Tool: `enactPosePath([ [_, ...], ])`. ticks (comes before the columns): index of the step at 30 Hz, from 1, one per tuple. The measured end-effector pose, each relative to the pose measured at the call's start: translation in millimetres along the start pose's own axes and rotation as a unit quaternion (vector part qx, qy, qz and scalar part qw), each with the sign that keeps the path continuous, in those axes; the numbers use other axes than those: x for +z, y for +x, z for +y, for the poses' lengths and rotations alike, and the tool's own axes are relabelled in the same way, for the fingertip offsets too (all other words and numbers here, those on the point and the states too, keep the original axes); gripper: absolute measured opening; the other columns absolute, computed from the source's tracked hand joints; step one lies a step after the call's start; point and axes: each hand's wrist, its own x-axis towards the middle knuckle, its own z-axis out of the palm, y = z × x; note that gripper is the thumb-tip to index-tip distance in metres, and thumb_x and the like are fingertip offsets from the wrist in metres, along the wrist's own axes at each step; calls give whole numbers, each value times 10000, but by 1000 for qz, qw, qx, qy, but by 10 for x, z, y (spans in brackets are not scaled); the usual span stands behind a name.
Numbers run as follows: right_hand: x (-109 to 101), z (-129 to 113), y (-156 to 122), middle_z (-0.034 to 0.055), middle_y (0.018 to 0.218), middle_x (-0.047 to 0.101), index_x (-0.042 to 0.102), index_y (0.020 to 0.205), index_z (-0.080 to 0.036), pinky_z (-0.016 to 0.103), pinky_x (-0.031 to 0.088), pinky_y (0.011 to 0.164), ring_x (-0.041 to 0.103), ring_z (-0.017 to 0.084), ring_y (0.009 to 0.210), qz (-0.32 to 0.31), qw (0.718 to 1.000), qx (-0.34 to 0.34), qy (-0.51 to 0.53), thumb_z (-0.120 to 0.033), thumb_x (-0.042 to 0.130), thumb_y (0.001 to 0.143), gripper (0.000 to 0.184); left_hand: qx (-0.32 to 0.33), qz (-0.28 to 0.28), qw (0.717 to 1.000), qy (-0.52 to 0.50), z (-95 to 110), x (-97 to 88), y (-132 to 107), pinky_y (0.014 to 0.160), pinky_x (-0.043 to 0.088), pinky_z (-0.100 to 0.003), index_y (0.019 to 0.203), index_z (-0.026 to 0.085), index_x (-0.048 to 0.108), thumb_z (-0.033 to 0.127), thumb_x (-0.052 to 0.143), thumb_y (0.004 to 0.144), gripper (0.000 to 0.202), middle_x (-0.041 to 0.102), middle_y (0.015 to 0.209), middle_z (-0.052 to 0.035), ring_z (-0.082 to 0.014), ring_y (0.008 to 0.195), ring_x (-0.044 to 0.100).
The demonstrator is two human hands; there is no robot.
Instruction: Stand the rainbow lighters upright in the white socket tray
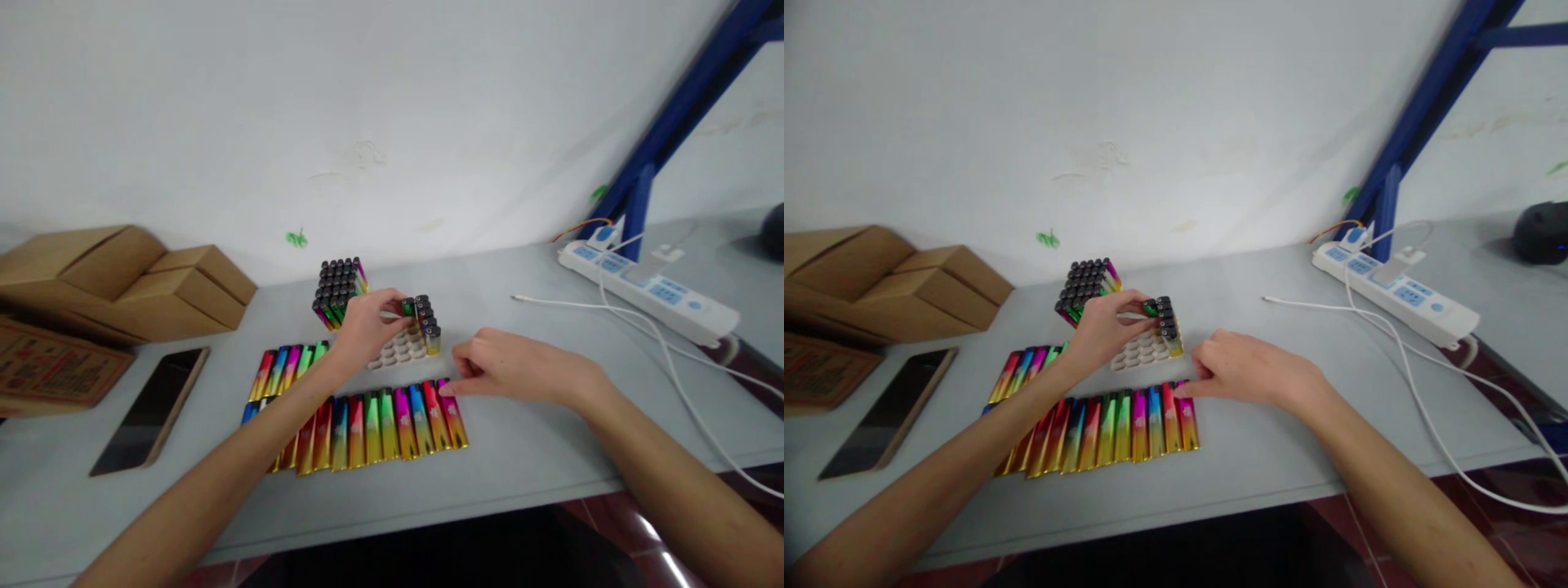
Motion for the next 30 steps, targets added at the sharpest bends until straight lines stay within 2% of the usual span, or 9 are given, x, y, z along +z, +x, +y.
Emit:
enactPosePath([
  [6, 62, -31, 37, 22, 661, 617, 644, 764, -203, 305, 356, 534, 530, 168, 564, -32, 999, -21, 2, -641, 621, 918, 465, 5, -2, 1000, -6, 38, -58, -77, 839, 664, -360, 1062, 179, 729, 310, 798, 810, 292, 785, 960, -71, -216, 895, 766],
  [10, 37, 11, -7, 35, 760, 649, 644, 878, -206, 304, 408, 576, 586, 196, 668, -36, 999, -8, 19, -585, 684, 889, 382, -16, 34, 999, -1, 185, -171, -211, 813, 665, -331, 1092, 175, 719, 348, 731, 879, 275, 768, 912, -60, -184, 826, 756],
  [14, 4, 45, -89, 53, 823, 659, 641, 907, -202, 313, 454, 648, 604, 206, 723, -37, 999, 23, -4, -521, 688, 892, 324, -5, 72, 997, 38, 303, -312, -318, 796, 645, -285, 1076, 190, 719, 326, 689, 912, 215, 765, 921, -53, -164, 818, 737],
  [20, 40, 78, -103, 82, 904, 667, 618, 881, -198, 332, 473, 721, 625, 224, 784, -3, 1000, 24, -18, -287, 637, 888, 91, 5, 79, 995, 55, 258, -424, -348, 793, 623, -277, 1092, 201, 696, 305, 650, 939, 191, 773, 955, -49, -173, 849, 747],
  [23, 28, 97, -76, 69, 867, 661, 606, 875, -200, 331, 465, 692, 613, 208, 737, -5, 1000, 11, -18, -307, 598, 930, 120, 8, 80, 996, 50, 213, -440, -359, 812, 618, -282, 1076, 200, 691, 296, 638, 944, 172, 778, 962, -52, -182, 879, 753],
  [27, -78, 87, -89, 16, 758, 649, 585, 929, -208, 307, 459, 638, 600, 175, 667, -5, 998, -39, 54, -378, 548, 1012, 193, 14, 74, 996, 38, 199, -450, -409, 799, 609, -271, 1059, 192, 690, 286, 632, 947, 157, 776, 906, -41, -171, 836, 751],
  [30, -135, 9, -106, -15, 730, 653, 542, 1061, -219, 284, 505, 619, 646, 160, 657, 5, 976, -67, 209, -429, 512, 1048, 213, 14, 71, 997, 35, 219, -459, -450, 741, 595, -252, 1051, 189, 686, 290, 629, 950, 154, 753, 812, -13, -148, 735, 732],
])
